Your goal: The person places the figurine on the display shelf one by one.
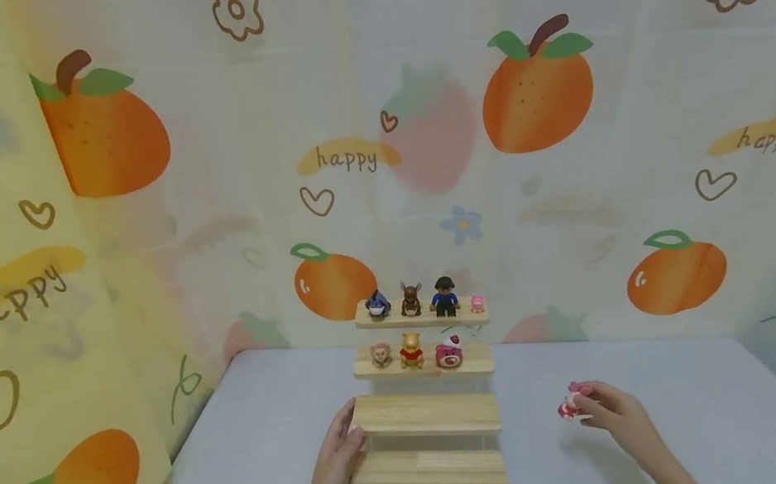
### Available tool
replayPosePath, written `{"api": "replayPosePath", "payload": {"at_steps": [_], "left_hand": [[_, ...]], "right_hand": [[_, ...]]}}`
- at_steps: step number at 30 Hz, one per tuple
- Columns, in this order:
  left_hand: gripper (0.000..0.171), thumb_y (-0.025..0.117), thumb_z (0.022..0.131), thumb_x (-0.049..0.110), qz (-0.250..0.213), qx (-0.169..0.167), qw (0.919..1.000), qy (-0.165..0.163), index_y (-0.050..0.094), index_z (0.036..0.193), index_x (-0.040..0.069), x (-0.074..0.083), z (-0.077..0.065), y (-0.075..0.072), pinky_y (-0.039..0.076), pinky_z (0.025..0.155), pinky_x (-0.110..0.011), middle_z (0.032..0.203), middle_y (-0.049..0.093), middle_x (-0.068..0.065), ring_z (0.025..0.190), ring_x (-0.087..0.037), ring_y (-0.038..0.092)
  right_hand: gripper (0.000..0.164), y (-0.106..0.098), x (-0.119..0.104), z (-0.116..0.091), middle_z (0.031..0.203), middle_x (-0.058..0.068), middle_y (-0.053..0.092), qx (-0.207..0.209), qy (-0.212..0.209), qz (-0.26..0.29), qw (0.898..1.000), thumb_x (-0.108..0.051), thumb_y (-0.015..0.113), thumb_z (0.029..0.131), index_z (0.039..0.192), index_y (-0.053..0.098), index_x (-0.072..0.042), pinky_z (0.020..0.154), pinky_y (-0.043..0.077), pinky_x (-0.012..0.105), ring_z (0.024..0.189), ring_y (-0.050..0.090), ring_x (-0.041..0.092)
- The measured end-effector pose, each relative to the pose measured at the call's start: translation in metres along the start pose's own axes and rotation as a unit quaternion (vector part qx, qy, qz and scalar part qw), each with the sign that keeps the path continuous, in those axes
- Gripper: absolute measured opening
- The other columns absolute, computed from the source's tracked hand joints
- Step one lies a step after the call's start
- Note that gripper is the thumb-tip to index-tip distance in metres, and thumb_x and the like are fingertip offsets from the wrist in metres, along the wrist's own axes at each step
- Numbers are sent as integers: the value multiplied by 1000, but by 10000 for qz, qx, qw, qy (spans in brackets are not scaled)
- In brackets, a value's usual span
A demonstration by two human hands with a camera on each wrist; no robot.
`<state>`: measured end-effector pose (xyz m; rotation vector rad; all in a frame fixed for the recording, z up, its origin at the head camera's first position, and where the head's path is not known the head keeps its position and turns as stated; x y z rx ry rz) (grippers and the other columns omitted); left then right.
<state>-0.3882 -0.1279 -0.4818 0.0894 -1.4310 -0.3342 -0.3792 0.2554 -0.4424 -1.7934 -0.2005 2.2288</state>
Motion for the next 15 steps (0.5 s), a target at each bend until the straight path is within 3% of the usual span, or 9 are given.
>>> {"api": "replayPosePath", "payload": {"at_steps": [3, 5, 7, 8, 10, 14, 15], "left_hand": [[59, 46, 93, 13, -53, -36, 10000, 41, 13, 139, -6, 1, -1, 2, 13, 104, -49, 145, 3, -23, 130, -38, 8], [59, 45, 93, 11, -86, -84, 9999, 75, 12, 139, -7, 1, -1, 3, 13, 104, -49, 145, 2, -23, 130, -37, 6], [59, 44, 93, 10, -125, -111, 9998, 84, 11, 138, -7, 1, -2, 5, 13, 104, -48, 145, 2, -23, 131, -37, 5], [59, 44, 93, 10, -149, -97, 9998, 66, 12, 139, -7, 1, -2, 5, 12, 104, -48, 145, 2, -23, 131, -36, 5], [59, 45, 94, 12, -125, -40, 9999, -33, 12, 139, -6, 1, -2, 4, 15, 104, -48, 145, 2, -22, 130, -37, 9], [61, 46, 93, 15, -239, 67, 9993, -287, 12, 140, -3, 1, -2, 0, 16, 103, -51, 146, 2, -21, 127, -39, 18], [61, 47, 93, 15, -264, 91, 9991, -327, 12, 140, -3, 1, -2, -1, 15, 102, -52, 146, 3, -20, 126, -39, 19]], "right_hand": [[24, 8, -7, 7, 88, 13, 65, -298, -742, 433, 9959, -9, 60, 86, 105, 60, 6, 64, 54, 29, 76, 62, 16], [23, 8, 9, 16, 91, 10, 66, -353, -910, 517, 9939, -11, 61, 85, 106, 62, -3, 64, 53, 27, 79, 63, 16], [24, 9, 33, 30, 94, 6, 66, -375, -932, 524, 9936, -16, 63, 85, 108, 62, -9, 66, 53, 24, 81, 63, 14], [25, 10, 29, 31, 93, 6, 66, -384, -939, 579, 9932, -18, 64, 84, 107, 62, -9, 67, 53, 25, 81, 63, 15], [25, 10, 53, 47, 91, 5, 67, -90, -840, 341, 9958, -23, 66, 82, 103, 61, -12, 68, 52, 24, 80, 63, 15], [24, 21, 65, 71, 87, 12, 65, 81, -1113, 456, 9927, -20, 68, 80, 99, 60, -7, 68, 53, 28, 77, 62, 24], [25, 23, 80, 82, 87, 12, 65, 212, -1074, 365, 9933, -22, 68, 80, 100, 60, -9, 67, 53, 28, 77, 62, 24]]}}
Point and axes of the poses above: each hand's wrist, its own z-axis towards the middle knuckle, its own y-axis out of the palm, x = y × z, the point moved 9 cm from there along z, towards the middle knuckle
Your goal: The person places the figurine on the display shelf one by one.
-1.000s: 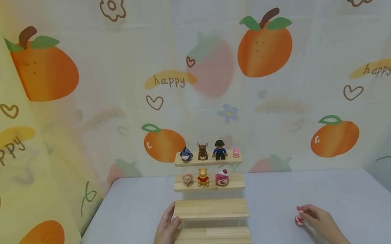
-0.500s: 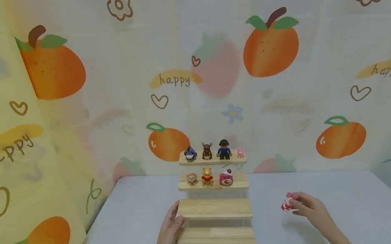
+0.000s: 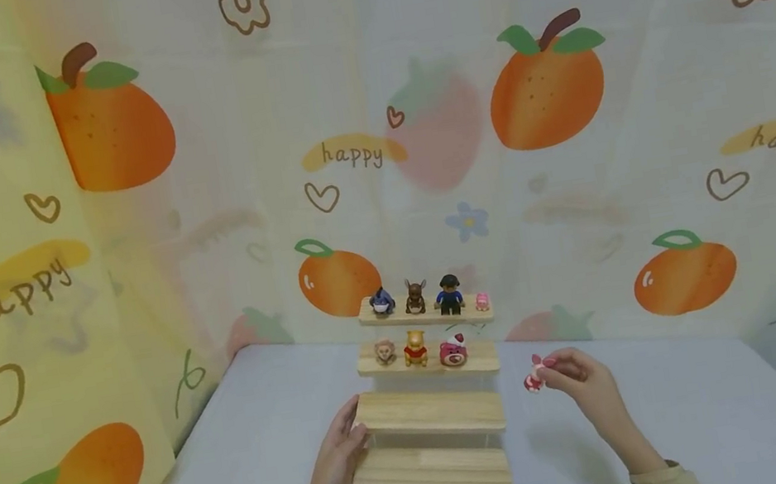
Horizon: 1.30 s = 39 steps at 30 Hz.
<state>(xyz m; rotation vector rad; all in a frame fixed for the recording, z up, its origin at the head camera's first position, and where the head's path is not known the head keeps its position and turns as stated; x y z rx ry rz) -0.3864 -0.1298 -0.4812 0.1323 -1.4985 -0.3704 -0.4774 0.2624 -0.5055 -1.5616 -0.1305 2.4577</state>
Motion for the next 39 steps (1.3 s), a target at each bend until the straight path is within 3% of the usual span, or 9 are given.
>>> {"api": "replayPosePath", "payload": {"at_steps": [5, 8, 11, 15, 19, 22, 28, 33, 39], "left_hand": [[62, 49, 91, 13, -185, 58, 9998, -63, 13, 140, -2, 1, 1, -2, 12, 104, -49, 146, 5, -19, 130, -35, 14], [61, 48, 91, 10, -282, 65, 9995, -86, 14, 140, -3, -1, 2, -2, 15, 105, -44, 146, 5, -18, 130, -33, 14], [60, 47, 92, 10, -324, -14, 9994, -84, 13, 140, -3, -4, 1, -1, 14, 105, -45, 147, 3, -18, 130, -33, 13], [61, 46, 93, 11, -350, -158, 9993, -31, 11, 140, -3, -5, 0, 2, 7, 104, -51, 146, 0, -19, 130, -37, 7], [61, 46, 93, 12, -291, -115, 9995, 50, 12, 140, -3, -1, -1, 2, 8, 104, -51, 146, 0, -19, 130, -37, 7], [60, 47, 92, 11, -284, 2, 9996, 97, 14, 140, -3, 0, -1, 1, 12, 105, -47, 147, 3, -18, 131, -33, 9], [59, 46, 92, 10, -320, -52, 9994, 100, 14, 139, -4, 0, -1, 2, 12, 105, -47, 147, 3, -18, 132, -32, 6], [59, 46, 92, 10, -281, -38, 9996, 68, 13, 140, -3, 1, -1, 1, 11, 104, -49, 147, 2, -18, 131, -35, 8], [60, 47, 91, 9, -341, -29, 9993, 128, 14, 139, -5, 1, -2, 0, 12, 105, -47, 146, 4, -20, 131, -35, 10]], "right_hand": [[25, 17, -11, 17, 90, 9, 65, -1, -403, 303, 9987, -18, 66, 82, 104, 61, -10, 68, 53, 27, 79, 63, 21], [25, 32, -63, 12, 92, 11, 65, -263, -635, 872, 9938, -15, 65, 83, 106, 60, -6, 68, 53, 28, 78, 62, 20], [24, 45, -89, 11, 91, 14, 64, -488, -744, 1248, 9882, -10, 65, 83, 104, 59, -1, 66, 53, 30, 78, 62, 22], [22, 51, -57, 25, 92, 9, 65, -375, -647, 845, 9936, -13, 65, 83, 104, 61, -7, 67, 53, 26, 80, 62, 18], [22, 57, -69, 31, 90, 9, 65, -257, -739, 510, 9956, -16, 67, 81, 101, 63, -7, 66, 52, 26, 78, 62, 18], [20, 64, -104, 27, 86, 11, 65, -265, -909, 426, 9946, -13, 67, 81, 98, 63, -4, 63, 51, 28, 76, 62, 20], [17, 67, -80, 35, 84, 3, 66, -135, -859, 33, 9962, -20, 67, 82, 96, 64, -13, 63, 50, 21, 75, 62, 14], [17, 77, -143, 21, 80, 12, 65, -149, -906, 312, 9953, -14, 67, 81, 90, 64, 0, 57, 48, 23, 72, 61, 20], [17, 82, -159, 16, 83, 13, 65, -76, -365, 144, 9992, -8, 67, 80, 91, 62, 4, 59, 45, 19, 72, 59, 11]]}}
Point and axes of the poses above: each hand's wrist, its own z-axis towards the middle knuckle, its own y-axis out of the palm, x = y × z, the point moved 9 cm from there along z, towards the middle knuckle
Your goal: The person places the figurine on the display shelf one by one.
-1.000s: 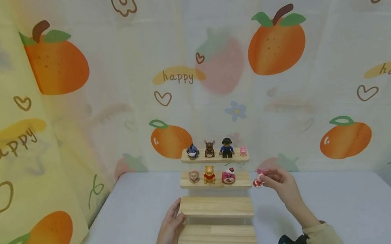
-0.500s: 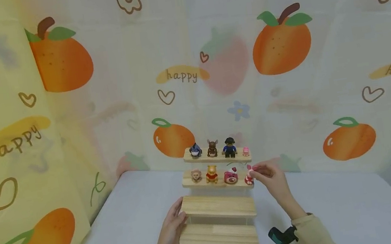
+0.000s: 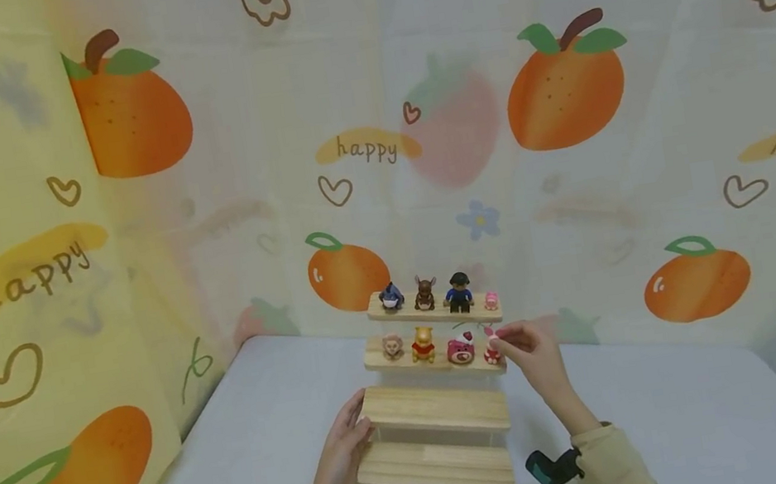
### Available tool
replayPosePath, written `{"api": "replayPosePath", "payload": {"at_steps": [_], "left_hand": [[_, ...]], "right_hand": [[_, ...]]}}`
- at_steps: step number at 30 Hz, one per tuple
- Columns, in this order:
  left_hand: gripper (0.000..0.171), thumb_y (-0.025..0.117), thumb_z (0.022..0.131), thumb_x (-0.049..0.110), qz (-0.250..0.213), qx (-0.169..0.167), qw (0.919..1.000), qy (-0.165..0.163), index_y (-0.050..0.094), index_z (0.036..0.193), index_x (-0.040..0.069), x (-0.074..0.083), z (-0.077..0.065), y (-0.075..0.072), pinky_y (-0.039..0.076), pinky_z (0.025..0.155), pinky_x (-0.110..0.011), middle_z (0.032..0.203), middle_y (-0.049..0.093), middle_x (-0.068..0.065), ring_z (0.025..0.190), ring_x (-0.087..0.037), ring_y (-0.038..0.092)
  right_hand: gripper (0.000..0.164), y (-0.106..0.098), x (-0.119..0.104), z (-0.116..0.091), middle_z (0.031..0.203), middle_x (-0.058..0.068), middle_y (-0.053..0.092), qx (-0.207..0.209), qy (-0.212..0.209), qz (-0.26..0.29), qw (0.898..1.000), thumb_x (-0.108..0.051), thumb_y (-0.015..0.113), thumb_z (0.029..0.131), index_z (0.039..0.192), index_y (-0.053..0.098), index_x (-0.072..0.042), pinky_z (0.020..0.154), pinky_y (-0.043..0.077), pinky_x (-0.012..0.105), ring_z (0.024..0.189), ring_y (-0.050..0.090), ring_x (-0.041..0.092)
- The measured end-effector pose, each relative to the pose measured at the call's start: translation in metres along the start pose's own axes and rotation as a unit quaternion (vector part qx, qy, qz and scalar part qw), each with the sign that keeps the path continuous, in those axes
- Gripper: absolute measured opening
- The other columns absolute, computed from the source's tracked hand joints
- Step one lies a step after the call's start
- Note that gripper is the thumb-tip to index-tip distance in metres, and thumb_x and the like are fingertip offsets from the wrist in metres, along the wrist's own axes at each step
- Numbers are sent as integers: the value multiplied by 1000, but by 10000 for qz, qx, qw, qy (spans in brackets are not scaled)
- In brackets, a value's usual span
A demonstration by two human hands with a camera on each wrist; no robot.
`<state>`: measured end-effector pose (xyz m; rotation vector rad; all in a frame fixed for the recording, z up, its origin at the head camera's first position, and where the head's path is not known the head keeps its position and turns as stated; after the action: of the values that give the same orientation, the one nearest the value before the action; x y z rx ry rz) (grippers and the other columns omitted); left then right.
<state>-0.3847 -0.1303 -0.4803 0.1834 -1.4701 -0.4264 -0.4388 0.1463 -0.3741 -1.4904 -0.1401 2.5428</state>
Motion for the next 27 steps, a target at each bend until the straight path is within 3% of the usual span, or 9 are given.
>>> {"api": "replayPosePath", "payload": {"at_steps": [2, 10, 15, 18, 22, 27], "left_hand": [[60, 46, 91, 8, -30, -21, 10000, 31, 14, 139, -5, -1, 0, 1, 13, 105, -46, 146, 4, -20, 131, -33, 9], [59, 45, 92, 10, 49, -121, 9999, -98, 12, 140, -4, -6, -8, -2, 7, 104, -52, 146, 0, -20, 130, -37, 6], [60, 47, 92, 12, 137, -41, 9999, -97, 14, 140, -3, -1, -9, -3, 8, 103, -52, 146, 1, -20, 130, -38, 10], [60, 46, 92, 12, 167, 6, 9998, -115, 13, 140, -3, 0, -11, -5, 7, 103, -54, 146, 1, -20, 129, -40, 11], [59, 46, 92, 9, 124, 28, 9999, -80, 13, 140, -4, 2, -12, -6, 9, 104, -50, 146, 3, -20, 130, -36, 11], [59, 47, 92, 10, 118, 71, 9999, -44, 15, 140, -3, 2, -10, -7, 11, 105, -47, 146, 6, -19, 130, -34, 12]], "right_hand": [[17, 0, -7, -3, 83, 16, 64, -3, 402, -228, 9989, -5, 66, 80, 91, 61, 7, 61, 46, 20, 72, 59, 12], [22, 0, -1, -11, 84, 12, 65, -111, 516, -404, 9978, -12, 66, 81, 93, 62, 6, 63, 46, 19, 74, 58, 9], [21, 1, -1, -10, 83, 13, 65, -136, 2, -256, 9996, -14, 67, 81, 92, 63, 4, 58, 48, 23, 74, 60, 16], [18, 3, 28, -5, 84, 8, 65, -262, -457, -120, 9985, -18, 67, 82, 94, 65, -4, 56, 47, 22, 74, 60, 16], [20, 3, 45, -5, 87, 8, 64, -333, -495, -103, 9982, -19, 67, 81, 95, 64, -6, 60, 49, 23, 77, 60, 17], [27, 6, 4, -13, 97, 17, 62, -434, 58, -204, 9988, -14, 67, 81, 98, 60, 5, 73, 50, 24, 85, 60, 17]]}}
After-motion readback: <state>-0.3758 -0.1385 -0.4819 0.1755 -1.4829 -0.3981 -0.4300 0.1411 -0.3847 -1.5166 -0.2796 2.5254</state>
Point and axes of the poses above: each hand's wrist, its own z-axis towards the middle knuckle, its own y-axis out of the palm, x = y × z, the point moved 9 cm from there along z, towards the middle knuckle
